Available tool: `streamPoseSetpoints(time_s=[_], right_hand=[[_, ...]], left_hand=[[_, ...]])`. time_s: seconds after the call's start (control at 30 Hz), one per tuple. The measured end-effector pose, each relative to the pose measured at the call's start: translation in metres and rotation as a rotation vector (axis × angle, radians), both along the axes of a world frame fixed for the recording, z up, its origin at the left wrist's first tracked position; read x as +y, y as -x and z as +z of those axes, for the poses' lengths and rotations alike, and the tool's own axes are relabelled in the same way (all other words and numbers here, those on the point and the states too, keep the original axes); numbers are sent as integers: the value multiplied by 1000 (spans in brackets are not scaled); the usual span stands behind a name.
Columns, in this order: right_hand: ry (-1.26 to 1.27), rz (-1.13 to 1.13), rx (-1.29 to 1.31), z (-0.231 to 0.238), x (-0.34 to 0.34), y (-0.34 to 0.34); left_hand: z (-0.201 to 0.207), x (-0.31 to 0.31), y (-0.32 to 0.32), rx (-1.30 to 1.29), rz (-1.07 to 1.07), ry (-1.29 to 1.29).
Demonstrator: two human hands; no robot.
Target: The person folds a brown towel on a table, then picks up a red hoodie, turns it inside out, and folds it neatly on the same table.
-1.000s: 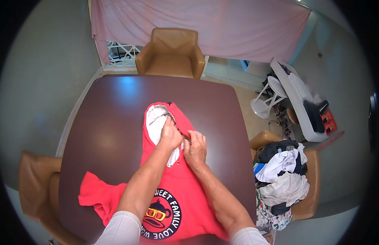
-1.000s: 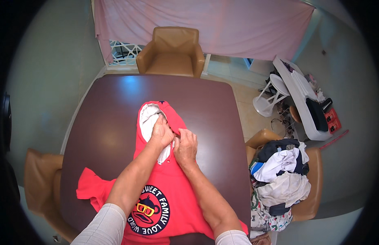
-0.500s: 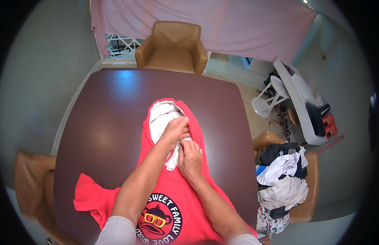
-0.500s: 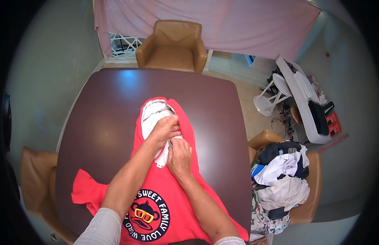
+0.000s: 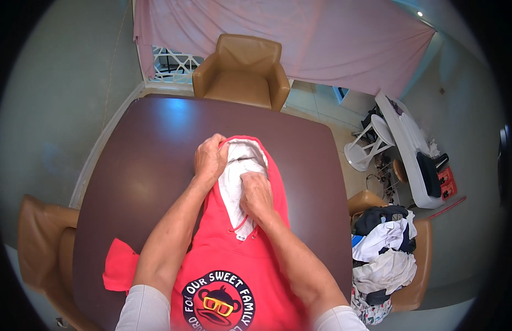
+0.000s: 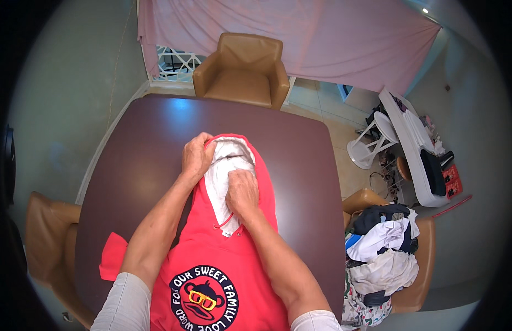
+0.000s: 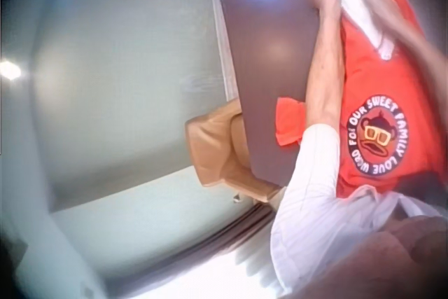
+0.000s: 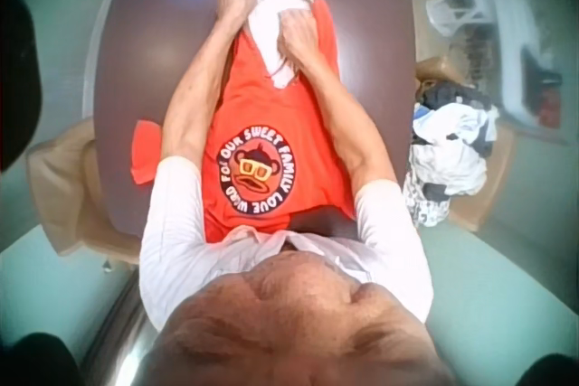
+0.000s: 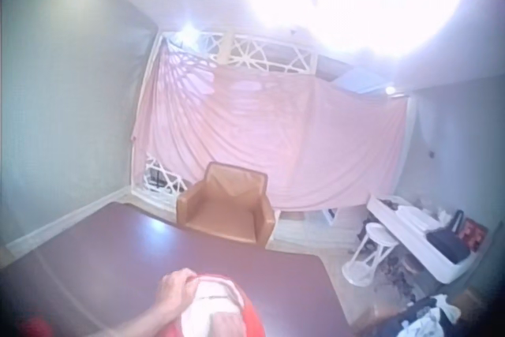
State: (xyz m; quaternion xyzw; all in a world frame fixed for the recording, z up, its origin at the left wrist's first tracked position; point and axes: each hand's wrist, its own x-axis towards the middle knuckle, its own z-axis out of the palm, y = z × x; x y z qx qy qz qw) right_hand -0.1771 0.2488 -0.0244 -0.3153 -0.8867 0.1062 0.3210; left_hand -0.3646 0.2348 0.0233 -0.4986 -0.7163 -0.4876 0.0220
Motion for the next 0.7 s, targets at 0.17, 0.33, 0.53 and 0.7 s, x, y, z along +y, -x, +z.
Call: streamPoseSetpoints(time_s=[0.17,0.33,0.53,0.7], right_hand=[[225,208,-318,7,1,40],[613,310,67,-43,22,51],[192,67,-155,-7,8,41],[413,135,-55,-18,18,37]], left_hand=[[28,-16,-34,84,-154,-142],[25,-51,-72,3,-407,2],[-30,-61,15,-428,77,14],[-16,-53,11,-969,-227,426]])
